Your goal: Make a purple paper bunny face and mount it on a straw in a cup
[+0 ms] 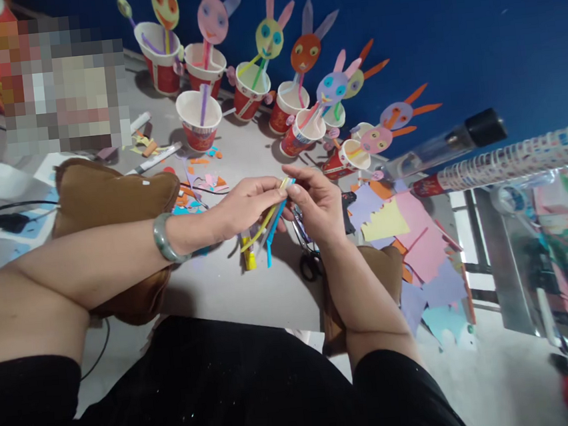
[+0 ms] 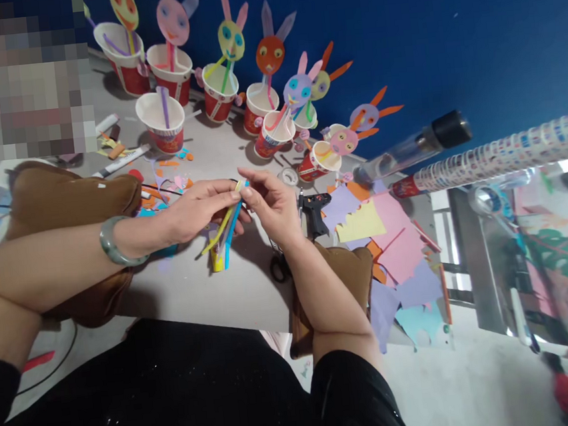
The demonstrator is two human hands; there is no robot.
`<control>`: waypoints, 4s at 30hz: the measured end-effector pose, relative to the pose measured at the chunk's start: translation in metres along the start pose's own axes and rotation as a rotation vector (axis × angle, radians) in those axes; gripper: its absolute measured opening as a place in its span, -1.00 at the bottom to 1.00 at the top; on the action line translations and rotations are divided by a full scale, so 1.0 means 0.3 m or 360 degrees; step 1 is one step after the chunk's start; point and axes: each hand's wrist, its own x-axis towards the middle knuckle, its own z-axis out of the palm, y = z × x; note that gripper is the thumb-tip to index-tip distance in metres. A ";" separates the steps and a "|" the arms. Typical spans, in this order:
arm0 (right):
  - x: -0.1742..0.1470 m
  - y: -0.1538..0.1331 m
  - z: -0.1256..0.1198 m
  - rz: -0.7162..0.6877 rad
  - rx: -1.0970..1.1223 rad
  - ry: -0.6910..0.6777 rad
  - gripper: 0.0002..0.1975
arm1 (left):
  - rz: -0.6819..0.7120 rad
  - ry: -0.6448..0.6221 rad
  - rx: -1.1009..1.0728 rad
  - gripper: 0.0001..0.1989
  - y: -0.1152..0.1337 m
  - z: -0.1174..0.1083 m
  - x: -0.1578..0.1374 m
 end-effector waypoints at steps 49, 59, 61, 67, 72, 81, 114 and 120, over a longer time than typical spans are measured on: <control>-0.031 -0.053 0.049 0.0526 -0.0089 -0.0501 -0.51 | 0.0292 0.0403 -0.0050 -0.82 0.048 -0.023 0.018; 0.019 -0.077 -0.011 0.0208 0.0076 0.0143 -0.53 | 0.0262 0.0155 0.0141 -0.90 0.026 -0.029 0.017; 0.017 -0.071 -0.007 0.0197 0.0131 0.0183 -0.55 | 0.0261 0.0135 0.0186 -0.88 0.015 -0.034 0.016; 0.019 -0.062 -0.005 0.0254 0.0281 0.0080 -0.56 | 0.0344 0.0137 0.0325 -0.82 0.018 -0.031 0.016; 0.017 -0.070 -0.013 0.0292 0.0361 -0.0015 -0.56 | 0.0314 0.0152 0.0306 -0.95 0.030 -0.019 0.002; 0.017 -0.060 -0.025 0.0404 0.0518 -0.0072 -0.53 | 0.0379 0.0103 0.0224 -0.91 0.026 -0.024 0.006; 0.005 -0.088 -0.010 0.0449 0.0957 -0.0300 -0.65 | 0.0247 -0.0104 -0.0103 -0.65 0.026 -0.023 0.003; 0.006 -0.075 -0.010 0.0366 0.0814 -0.0156 -0.64 | 0.0253 -0.0005 -0.0038 -0.74 0.035 -0.027 0.008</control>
